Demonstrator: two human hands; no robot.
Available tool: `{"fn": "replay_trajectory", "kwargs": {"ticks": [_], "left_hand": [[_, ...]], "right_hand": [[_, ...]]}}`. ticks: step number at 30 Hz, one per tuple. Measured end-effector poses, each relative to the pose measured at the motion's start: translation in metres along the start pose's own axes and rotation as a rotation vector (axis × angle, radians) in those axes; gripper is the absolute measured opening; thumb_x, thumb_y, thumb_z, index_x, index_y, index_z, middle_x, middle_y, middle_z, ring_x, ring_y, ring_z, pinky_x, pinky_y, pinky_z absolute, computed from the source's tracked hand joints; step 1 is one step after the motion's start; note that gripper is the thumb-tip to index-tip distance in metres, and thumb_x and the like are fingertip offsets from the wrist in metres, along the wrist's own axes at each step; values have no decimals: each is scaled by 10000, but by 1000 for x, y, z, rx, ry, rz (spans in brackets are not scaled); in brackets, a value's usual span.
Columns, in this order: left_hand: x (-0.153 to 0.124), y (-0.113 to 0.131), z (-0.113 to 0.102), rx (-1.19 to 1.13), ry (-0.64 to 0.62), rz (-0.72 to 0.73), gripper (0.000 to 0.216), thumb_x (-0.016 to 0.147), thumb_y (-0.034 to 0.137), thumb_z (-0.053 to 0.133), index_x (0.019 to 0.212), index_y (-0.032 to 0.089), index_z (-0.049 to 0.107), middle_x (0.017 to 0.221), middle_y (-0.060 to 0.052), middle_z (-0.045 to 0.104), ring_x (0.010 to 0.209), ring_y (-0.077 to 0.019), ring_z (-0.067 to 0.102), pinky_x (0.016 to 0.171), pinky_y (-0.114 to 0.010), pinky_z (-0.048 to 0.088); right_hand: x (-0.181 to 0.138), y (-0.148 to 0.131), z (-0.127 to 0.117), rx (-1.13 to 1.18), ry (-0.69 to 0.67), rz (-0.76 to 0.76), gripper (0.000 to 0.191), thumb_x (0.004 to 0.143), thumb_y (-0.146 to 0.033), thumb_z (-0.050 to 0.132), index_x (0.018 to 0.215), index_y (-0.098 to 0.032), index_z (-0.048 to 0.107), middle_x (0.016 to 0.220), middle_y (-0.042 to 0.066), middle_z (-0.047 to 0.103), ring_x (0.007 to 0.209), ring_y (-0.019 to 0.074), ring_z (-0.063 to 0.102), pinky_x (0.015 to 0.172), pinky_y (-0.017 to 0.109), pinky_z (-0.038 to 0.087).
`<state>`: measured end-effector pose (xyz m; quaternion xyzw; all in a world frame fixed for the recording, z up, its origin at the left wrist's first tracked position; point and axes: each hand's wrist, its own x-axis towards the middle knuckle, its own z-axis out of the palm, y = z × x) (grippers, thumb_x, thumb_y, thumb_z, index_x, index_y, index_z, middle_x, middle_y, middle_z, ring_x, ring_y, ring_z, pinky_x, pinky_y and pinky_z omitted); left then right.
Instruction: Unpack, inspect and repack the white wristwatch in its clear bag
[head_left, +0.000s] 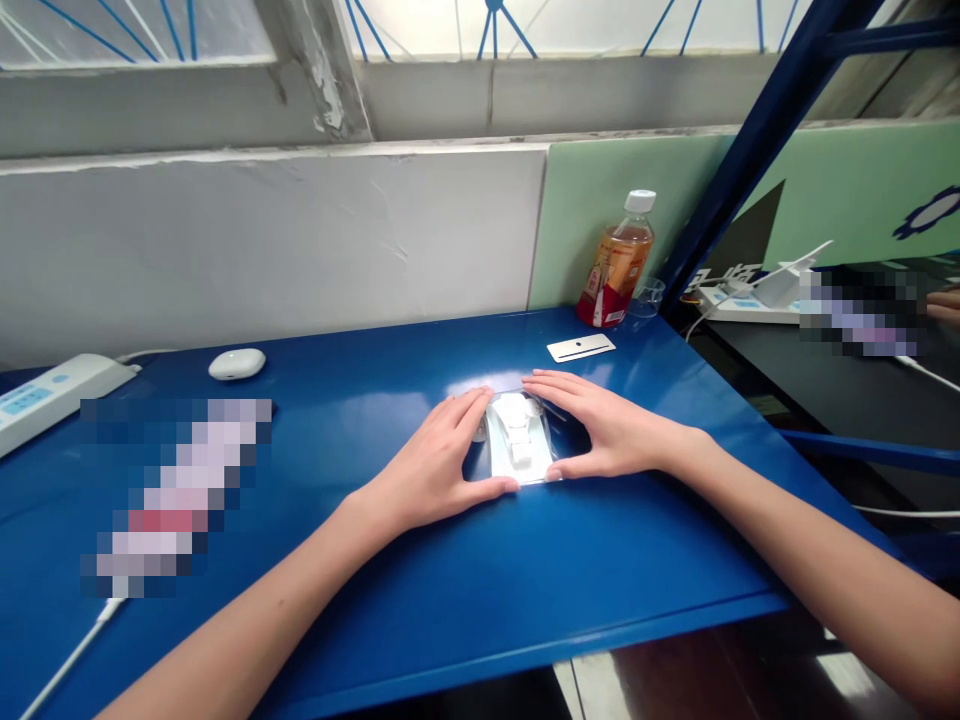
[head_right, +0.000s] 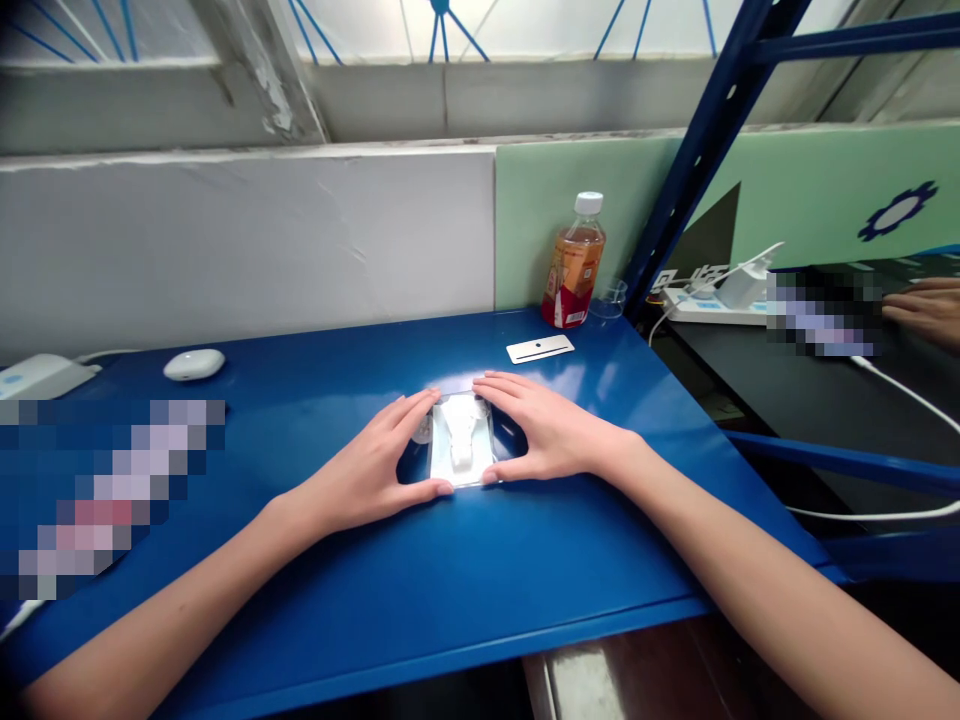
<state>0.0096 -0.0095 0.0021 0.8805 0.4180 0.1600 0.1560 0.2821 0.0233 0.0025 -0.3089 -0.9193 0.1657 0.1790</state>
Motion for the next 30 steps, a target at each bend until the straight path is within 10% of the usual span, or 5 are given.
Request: {"fn": "replay_trajectory", "kwargs": {"ticks": [30], "left_hand": [[-8,4,2,35,8,-7,877,867,530,610,1513,54,258,1556,-257,326,1469,-366,270,1170,-528,319]], "right_hand": [[-2,-20,17,-38,-29,77,879,895,-509,601,1563,-99,204,1616,189,247,1510,336,170,1182,535,308]]}}
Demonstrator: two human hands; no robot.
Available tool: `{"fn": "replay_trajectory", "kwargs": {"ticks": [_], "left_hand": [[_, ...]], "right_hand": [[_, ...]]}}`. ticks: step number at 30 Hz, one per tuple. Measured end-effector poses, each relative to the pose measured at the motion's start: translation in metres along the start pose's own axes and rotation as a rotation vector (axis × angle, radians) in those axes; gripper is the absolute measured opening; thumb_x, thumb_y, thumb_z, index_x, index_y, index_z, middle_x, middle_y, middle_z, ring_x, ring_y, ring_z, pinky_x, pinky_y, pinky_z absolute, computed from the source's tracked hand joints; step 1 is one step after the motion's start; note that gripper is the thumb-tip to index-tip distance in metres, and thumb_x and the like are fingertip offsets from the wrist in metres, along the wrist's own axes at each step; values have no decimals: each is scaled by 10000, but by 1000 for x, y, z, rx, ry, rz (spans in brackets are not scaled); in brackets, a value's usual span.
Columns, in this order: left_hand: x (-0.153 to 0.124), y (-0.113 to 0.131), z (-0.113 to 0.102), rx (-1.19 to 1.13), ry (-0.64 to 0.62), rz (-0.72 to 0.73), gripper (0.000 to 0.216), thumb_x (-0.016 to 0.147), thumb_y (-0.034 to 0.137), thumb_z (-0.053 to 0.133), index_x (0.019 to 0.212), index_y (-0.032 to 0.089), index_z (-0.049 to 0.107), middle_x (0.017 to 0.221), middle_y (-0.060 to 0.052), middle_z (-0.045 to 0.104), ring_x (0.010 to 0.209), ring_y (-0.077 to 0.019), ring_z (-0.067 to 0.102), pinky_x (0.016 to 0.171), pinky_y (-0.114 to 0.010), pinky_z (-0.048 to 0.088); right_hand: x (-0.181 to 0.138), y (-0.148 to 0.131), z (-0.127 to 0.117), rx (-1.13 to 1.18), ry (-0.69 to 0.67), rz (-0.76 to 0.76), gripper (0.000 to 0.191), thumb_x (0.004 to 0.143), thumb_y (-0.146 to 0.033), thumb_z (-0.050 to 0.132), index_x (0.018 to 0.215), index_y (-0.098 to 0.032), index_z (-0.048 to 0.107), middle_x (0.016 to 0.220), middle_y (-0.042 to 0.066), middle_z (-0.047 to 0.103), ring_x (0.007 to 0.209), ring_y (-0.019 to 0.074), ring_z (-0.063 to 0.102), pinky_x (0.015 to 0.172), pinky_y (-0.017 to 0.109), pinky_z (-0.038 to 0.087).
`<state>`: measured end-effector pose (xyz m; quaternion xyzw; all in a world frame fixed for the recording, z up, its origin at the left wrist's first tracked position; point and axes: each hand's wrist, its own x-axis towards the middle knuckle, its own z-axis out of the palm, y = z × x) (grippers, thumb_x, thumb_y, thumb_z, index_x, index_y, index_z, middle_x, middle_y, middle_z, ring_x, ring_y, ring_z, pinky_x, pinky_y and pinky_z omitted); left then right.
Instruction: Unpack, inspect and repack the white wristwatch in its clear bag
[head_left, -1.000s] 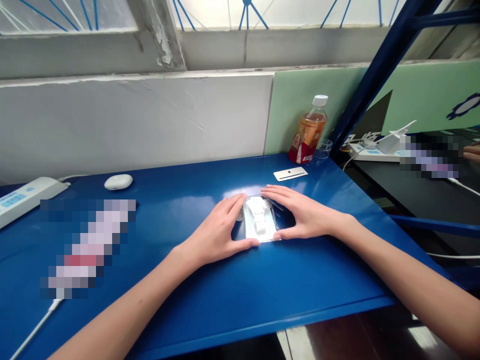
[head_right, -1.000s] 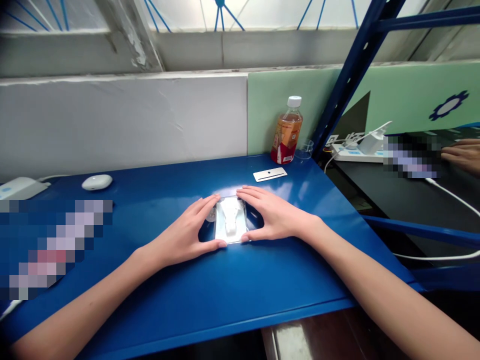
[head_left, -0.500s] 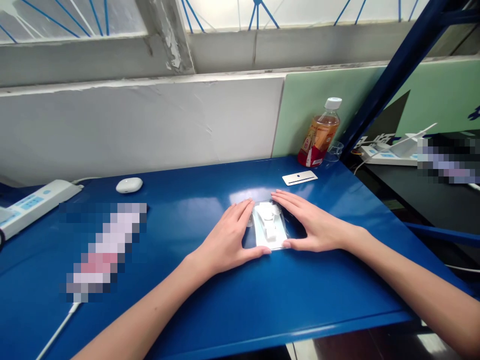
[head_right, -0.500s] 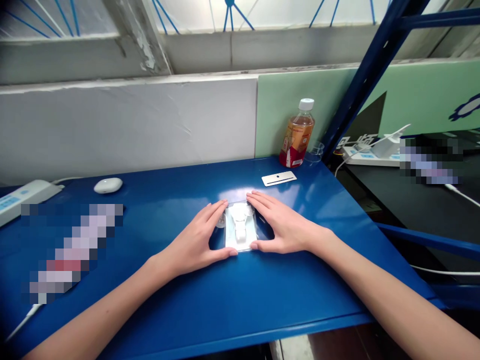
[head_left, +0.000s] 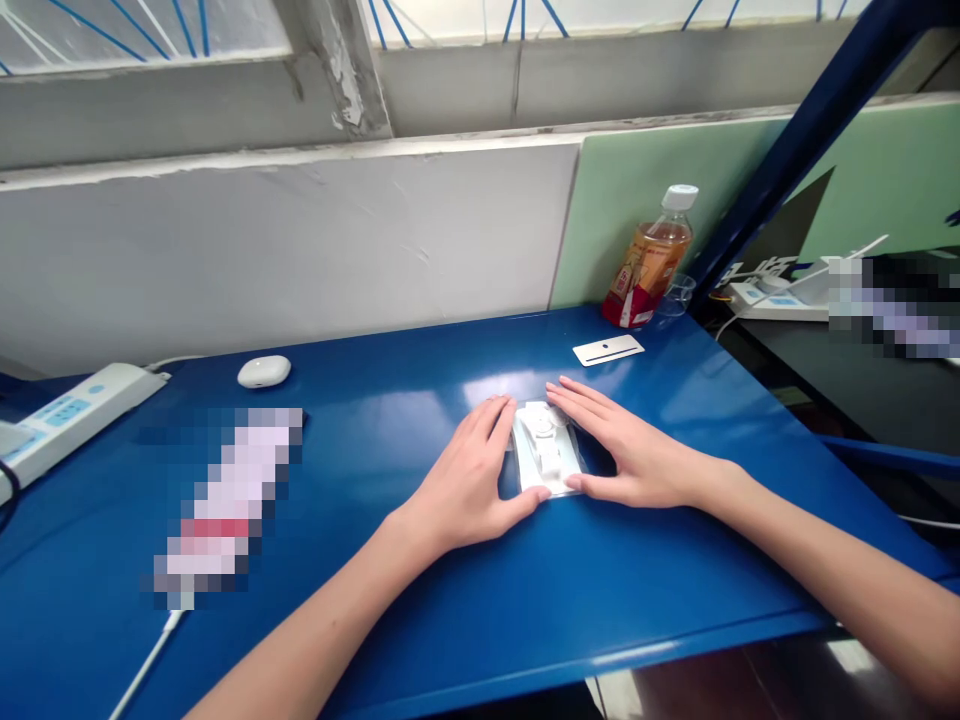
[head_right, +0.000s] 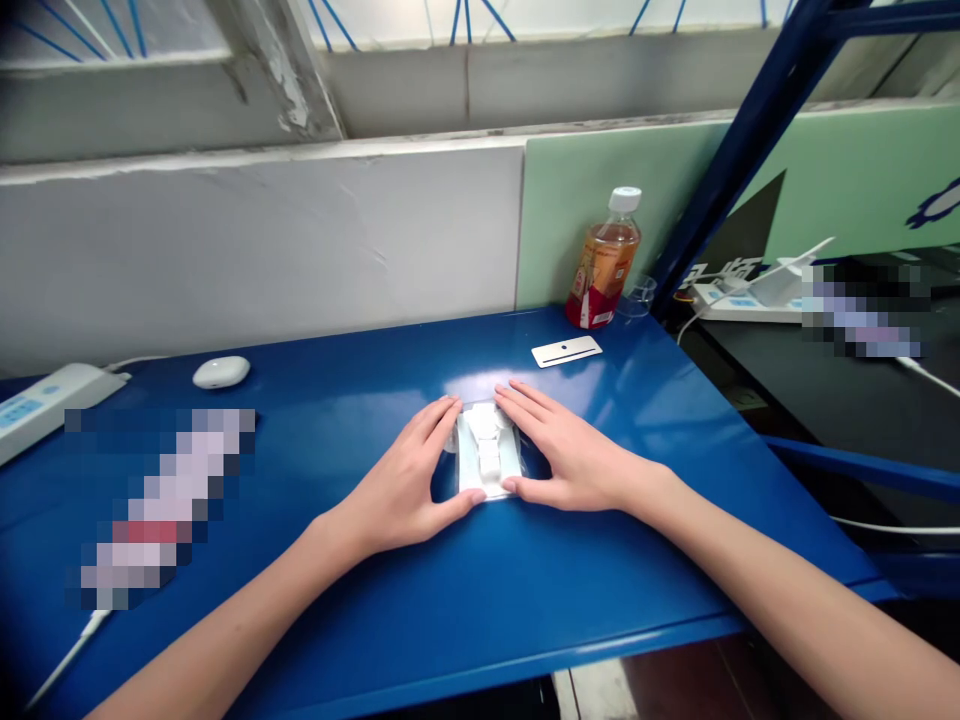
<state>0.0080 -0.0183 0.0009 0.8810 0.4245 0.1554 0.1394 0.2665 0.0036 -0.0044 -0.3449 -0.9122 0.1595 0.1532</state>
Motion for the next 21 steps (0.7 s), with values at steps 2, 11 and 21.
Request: {"fn": "replay_trajectory", "kwargs": {"ticks": [2,11,21], "left_hand": [[0,0,0,19,-13,7,888,880,540,594,1528,58,224,1579,-251,288,1490,-357,215,1177,-529,303],[1,-20,-11,85,-4,12,768,949,503,540,1530,87,257,1604,-222,251,1501,-336,190,1173,-518,312],[1,-28,-19,100,49,-63,662,929,586,533,1393,114,506,1504,-190,451,1445,-359,327,1130,-536,375]], "right_hand": [[0,1,0,-7,10,-1,888,879,-527,619,1555,-96,236,1600,188,290,1505,340,189,1178,535,317],[5,10,-8,-71,165,8,479,940,-400,569,1312,-97,575,1332,199,604,1270,324,532,1048,501,475],[6,11,-11,143,287,105,401,920,-338,608,1290,-187,589,1246,116,671,1155,263,620,981,433,532]]}}
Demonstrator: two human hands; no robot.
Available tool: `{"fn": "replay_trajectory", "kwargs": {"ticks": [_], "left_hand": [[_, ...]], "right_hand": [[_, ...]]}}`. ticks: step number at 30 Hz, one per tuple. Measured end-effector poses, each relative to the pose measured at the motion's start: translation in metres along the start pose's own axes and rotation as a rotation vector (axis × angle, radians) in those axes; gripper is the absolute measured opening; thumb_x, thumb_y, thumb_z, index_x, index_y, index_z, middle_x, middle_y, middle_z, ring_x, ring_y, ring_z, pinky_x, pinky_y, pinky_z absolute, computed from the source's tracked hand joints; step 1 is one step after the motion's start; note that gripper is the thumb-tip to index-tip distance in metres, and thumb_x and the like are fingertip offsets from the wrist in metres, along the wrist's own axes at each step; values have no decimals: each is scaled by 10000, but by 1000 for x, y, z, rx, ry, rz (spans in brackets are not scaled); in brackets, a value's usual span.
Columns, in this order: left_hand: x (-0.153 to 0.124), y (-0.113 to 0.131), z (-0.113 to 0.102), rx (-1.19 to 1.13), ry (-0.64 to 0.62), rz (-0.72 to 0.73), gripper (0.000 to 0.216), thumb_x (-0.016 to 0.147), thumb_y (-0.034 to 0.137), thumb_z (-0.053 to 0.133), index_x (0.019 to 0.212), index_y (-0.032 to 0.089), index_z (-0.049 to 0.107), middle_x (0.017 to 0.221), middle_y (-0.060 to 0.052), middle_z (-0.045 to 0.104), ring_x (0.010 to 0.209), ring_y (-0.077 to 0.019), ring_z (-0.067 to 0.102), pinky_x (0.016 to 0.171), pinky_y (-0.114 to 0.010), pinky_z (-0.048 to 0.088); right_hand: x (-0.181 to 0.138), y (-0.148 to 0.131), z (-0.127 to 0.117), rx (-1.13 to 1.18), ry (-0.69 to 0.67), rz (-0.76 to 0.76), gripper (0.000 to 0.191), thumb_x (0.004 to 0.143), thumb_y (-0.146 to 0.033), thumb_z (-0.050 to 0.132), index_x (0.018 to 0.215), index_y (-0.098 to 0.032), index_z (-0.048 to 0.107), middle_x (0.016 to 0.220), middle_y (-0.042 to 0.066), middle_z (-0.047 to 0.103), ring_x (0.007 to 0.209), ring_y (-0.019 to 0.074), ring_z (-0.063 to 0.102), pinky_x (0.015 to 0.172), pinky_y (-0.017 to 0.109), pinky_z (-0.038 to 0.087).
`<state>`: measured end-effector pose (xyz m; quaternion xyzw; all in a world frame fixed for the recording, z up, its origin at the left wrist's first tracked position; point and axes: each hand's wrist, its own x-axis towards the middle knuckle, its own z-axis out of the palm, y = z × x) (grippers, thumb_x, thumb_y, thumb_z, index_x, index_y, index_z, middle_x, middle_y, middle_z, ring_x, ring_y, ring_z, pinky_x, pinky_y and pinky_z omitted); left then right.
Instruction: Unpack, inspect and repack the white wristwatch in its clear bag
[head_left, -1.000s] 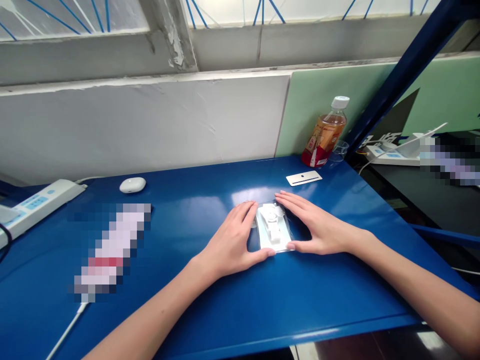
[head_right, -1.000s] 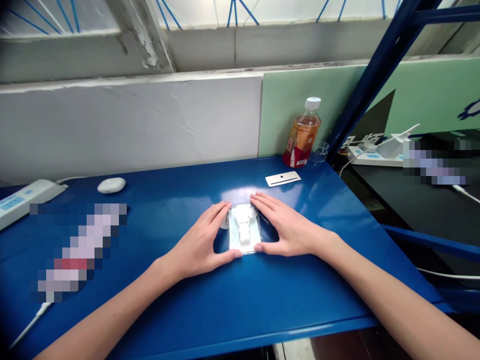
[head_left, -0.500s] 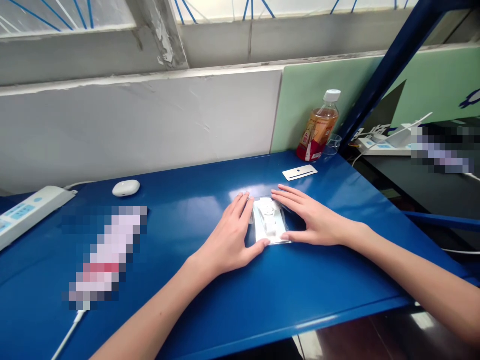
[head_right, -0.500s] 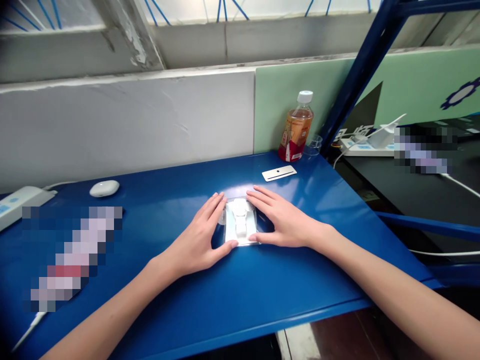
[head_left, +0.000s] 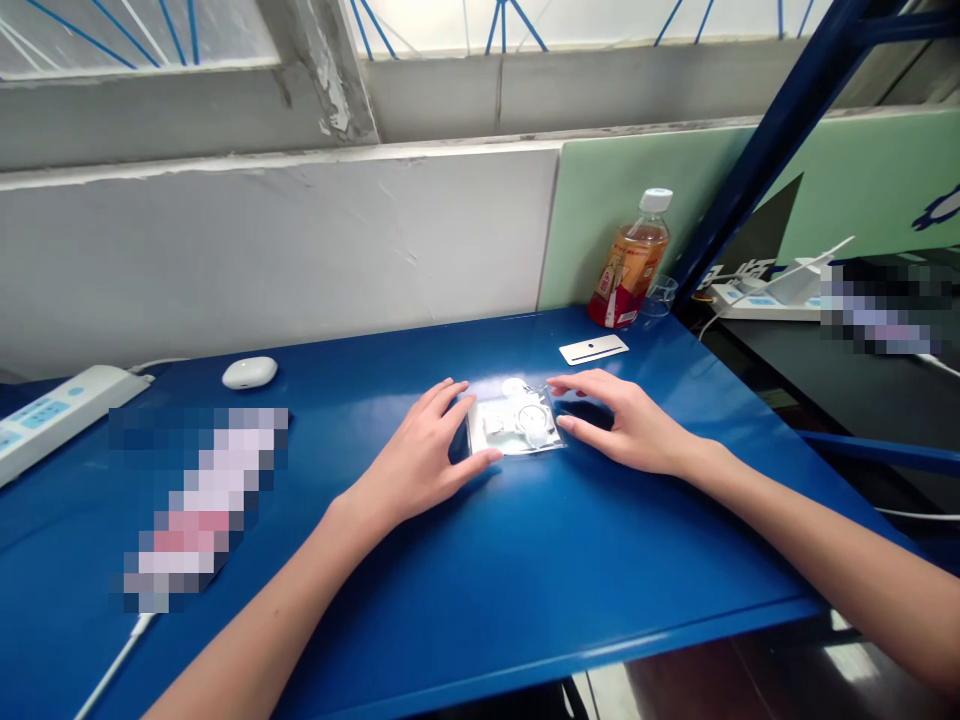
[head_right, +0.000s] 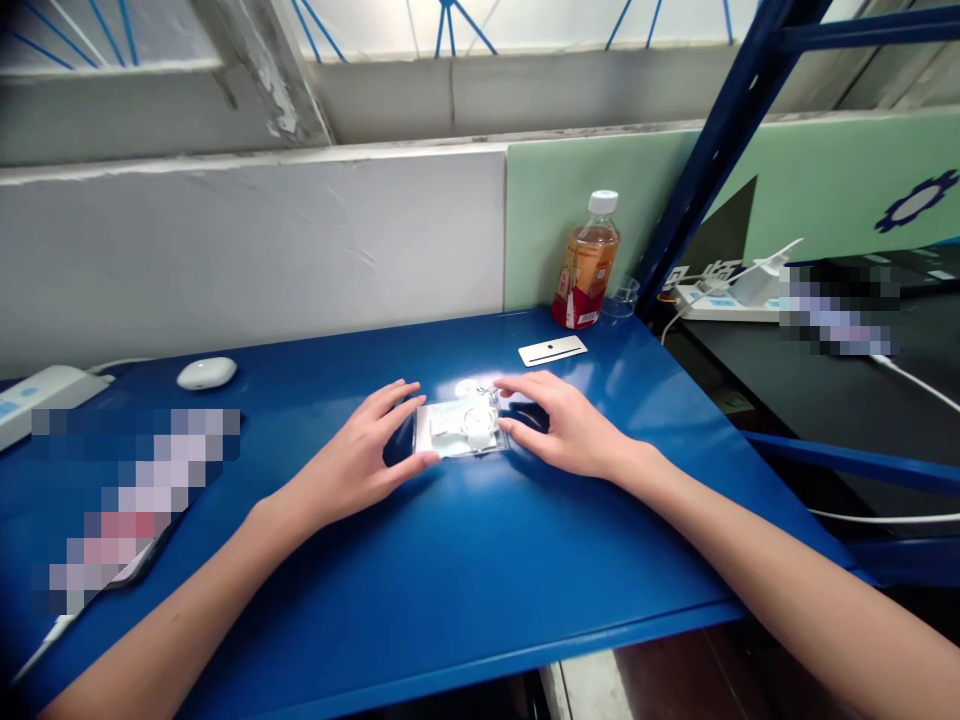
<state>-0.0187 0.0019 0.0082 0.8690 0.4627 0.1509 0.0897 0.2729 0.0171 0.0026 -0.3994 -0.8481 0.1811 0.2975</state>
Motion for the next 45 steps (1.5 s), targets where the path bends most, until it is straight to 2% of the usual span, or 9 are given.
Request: {"fn": "replay_trajectory", "kwargs": {"ticks": [5,10,15,19,26,33,41,45], "left_hand": [[0,1,2,-50,-42,8,715,897,583,591,1447,149,454,1521,-148,448,1468,-343,287,1150,-521,352],[1,-2,5,-80,-25,14,734,849,614,642,1416,172,493,1465,-123,525,1447,-346,329,1137,-526,372],[0,-1,7,-65,-11,18,717,849,611,644,1400,174,502,1448,-133,538,1419,-350,372,1119,-531,391],[1,2,9,-36,4,11,722,854,600,640,1397,148,494,1442,-163,532,1414,-359,376,1123,-533,387],[0,6,10,-28,1,-15,696,875,611,596,1367,127,510,1560,-209,355,1468,-382,267,1136,-565,357],[0,6,7,-51,-26,-40,692,893,618,565,1382,132,501,1561,-203,357,1478,-373,248,1144,-566,340],[1,5,11,-81,-29,-81,739,841,615,643,1387,139,495,1552,-194,376,1478,-369,248,1136,-567,352],[1,3,12,-94,-23,-75,744,840,626,638,1385,138,504,1551,-189,383,1471,-367,270,1140,-556,351]], "right_hand": [[1,8,1,-85,-103,-83,596,914,-399,610,1432,-138,468,1441,185,522,1357,319,467,1109,521,422],[4,9,-2,-105,-188,-144,656,883,-462,641,1435,-147,479,1443,182,532,1383,352,434,1100,559,420],[5,11,-5,-118,-209,-130,718,834,-533,682,1422,-161,501,1452,182,521,1395,362,413,1116,568,393],[4,12,-7,-126,-218,-87,725,817,-554,694,1410,-180,513,1474,180,489,1418,366,375,1127,564,376],[4,13,-8,-100,-231,-45,714,816,-538,696,1416,-206,497,1501,183,441,1419,368,371,1126,575,368],[2,15,-8,-105,-230,-32,705,825,-528,685,1420,-209,483,1521,189,406,1411,380,382,1117,576,380],[2,15,-7,-127,-256,-19,743,820,-541,687,1426,-174,464,1534,200,382,1421,372,367,1123,571,377],[3,15,-7,-112,-246,-20,727,826,-546,680,1434,-209,469,1532,177,399,1423,370,371,1125,576,375]]}}
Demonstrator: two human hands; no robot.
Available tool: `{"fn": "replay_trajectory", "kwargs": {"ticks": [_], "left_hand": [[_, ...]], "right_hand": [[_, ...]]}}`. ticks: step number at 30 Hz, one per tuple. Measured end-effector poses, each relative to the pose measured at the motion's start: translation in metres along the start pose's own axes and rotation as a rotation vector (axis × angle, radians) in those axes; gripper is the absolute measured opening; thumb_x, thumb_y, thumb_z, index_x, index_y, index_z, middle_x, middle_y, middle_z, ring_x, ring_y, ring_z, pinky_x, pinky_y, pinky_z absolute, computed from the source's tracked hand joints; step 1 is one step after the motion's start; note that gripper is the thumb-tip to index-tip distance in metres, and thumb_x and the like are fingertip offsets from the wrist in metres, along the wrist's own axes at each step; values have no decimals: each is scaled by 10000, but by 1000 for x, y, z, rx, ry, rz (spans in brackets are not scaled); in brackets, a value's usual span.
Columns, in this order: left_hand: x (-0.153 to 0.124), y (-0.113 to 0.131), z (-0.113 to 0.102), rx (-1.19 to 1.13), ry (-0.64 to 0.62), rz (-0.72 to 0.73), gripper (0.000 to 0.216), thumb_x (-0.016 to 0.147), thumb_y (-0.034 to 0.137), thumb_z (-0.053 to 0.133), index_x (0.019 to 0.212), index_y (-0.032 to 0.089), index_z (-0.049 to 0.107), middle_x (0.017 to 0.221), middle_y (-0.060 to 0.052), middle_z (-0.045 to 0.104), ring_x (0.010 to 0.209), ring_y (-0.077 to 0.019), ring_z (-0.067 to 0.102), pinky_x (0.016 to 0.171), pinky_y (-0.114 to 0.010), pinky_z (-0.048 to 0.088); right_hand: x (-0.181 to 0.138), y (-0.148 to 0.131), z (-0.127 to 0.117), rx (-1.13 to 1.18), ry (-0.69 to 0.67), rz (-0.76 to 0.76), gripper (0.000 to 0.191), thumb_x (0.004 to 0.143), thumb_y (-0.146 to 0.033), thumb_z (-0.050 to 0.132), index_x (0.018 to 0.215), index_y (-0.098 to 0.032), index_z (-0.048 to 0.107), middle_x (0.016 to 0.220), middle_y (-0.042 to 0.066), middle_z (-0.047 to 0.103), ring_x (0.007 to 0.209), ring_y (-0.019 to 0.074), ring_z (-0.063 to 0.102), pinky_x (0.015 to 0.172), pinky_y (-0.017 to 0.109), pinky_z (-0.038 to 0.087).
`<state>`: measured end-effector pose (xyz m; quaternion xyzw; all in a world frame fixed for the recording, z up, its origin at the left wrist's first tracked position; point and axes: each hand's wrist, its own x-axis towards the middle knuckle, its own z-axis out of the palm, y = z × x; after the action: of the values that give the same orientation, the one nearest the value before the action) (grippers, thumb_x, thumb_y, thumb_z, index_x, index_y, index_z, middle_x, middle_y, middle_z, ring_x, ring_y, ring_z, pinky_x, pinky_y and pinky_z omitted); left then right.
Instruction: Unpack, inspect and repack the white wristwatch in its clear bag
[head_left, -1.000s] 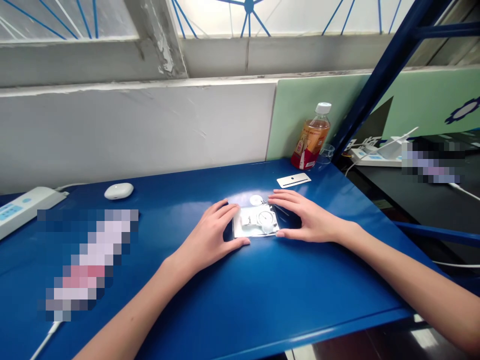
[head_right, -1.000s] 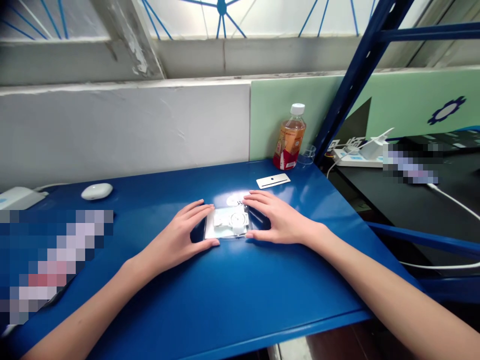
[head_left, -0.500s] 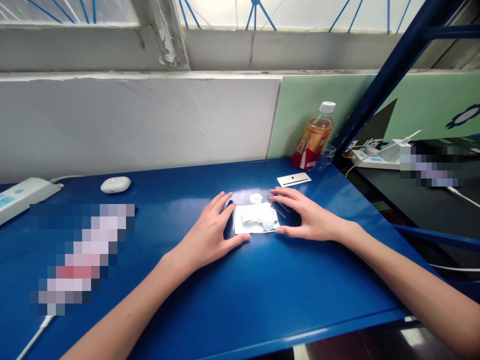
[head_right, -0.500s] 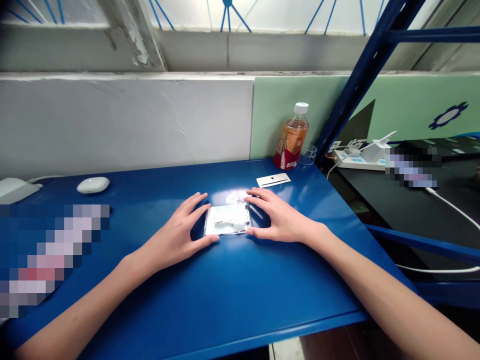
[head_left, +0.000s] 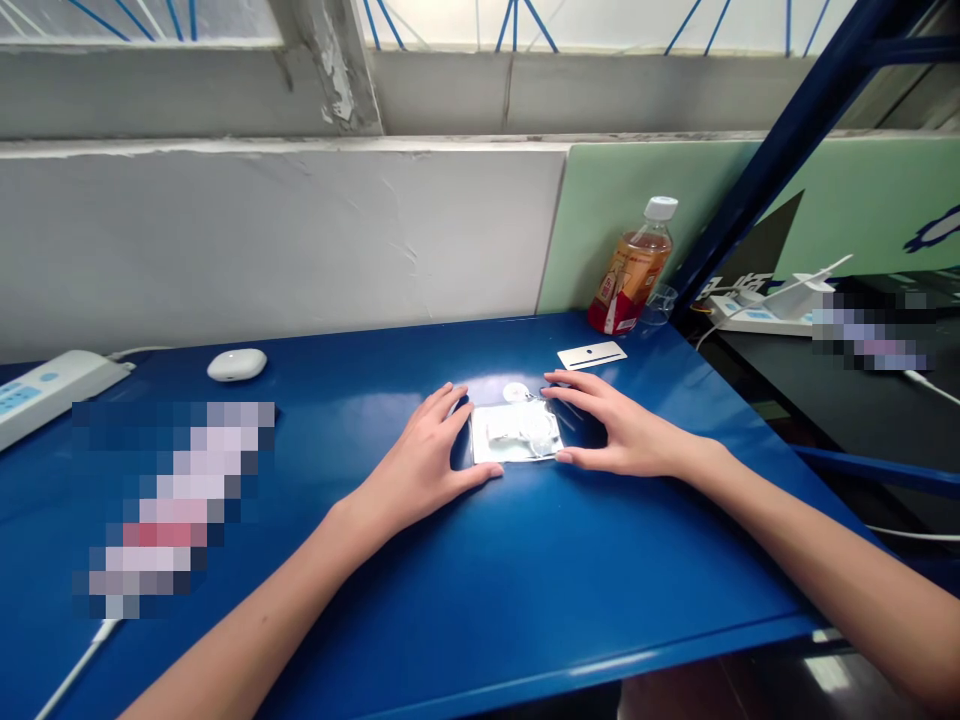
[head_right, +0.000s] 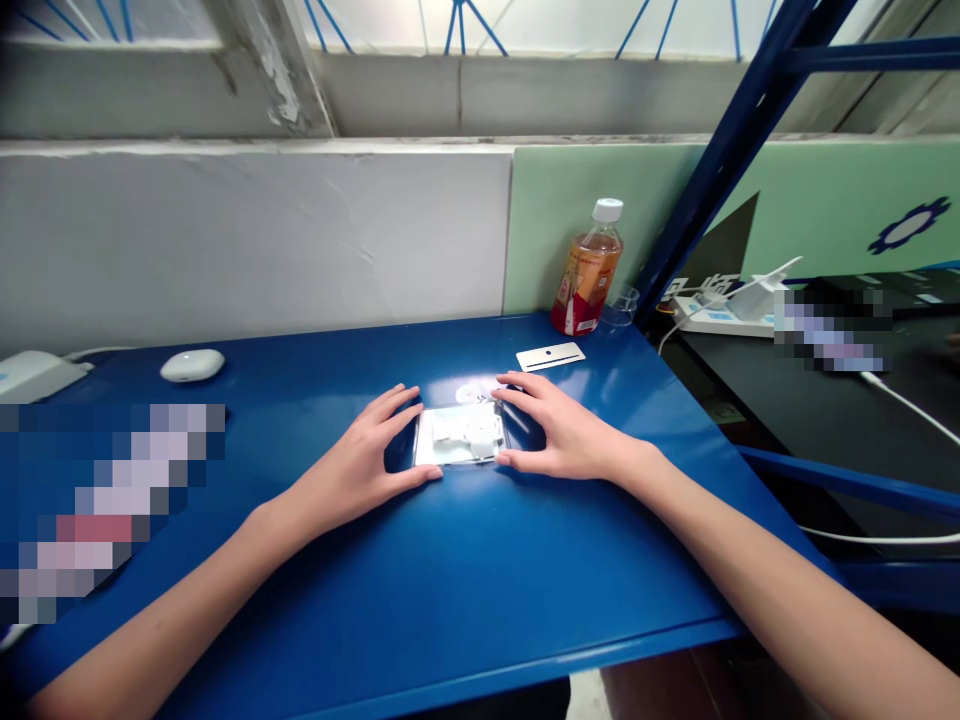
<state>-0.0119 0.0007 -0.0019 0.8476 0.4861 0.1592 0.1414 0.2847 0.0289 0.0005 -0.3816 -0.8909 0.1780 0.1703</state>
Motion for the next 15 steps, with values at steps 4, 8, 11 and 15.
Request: {"fn": "replay_trajectory", "kwargs": {"ticks": [4,8,11,15], "left_hand": [[-1,0,0,9,12,17,737,856,618,622,1399,136,494,1550,-192,383,1474,-361,265,1140,-554,351],[-1,2,-1,14,40,62,732,866,577,634,1434,149,459,1541,-190,401,1457,-358,310,1150,-550,340],[-1,3,-1,10,53,119,742,864,572,643,1455,175,434,1517,-175,445,1431,-357,363,1144,-556,348],[-1,3,-1,13,70,156,674,880,507,656,1429,169,459,1453,-164,523,1379,-340,444,1131,-539,373]], "right_hand": [[-1,-1,0,-22,14,-26,716,831,-533,679,1432,-201,475,1525,188,404,1422,374,367,1120,584,377],[-2,0,1,-29,37,-53,665,869,-499,641,1437,-197,474,1517,191,417,1409,379,387,1110,586,390],[-3,1,2,-23,49,-62,634,895,-475,611,1449,-209,460,1516,184,423,1395,376,410,1099,586,406],[-2,1,1,-42,36,-72,596,909,-456,595,1424,-177,481,1506,198,432,1409,370,390,1105,579,403]]}}
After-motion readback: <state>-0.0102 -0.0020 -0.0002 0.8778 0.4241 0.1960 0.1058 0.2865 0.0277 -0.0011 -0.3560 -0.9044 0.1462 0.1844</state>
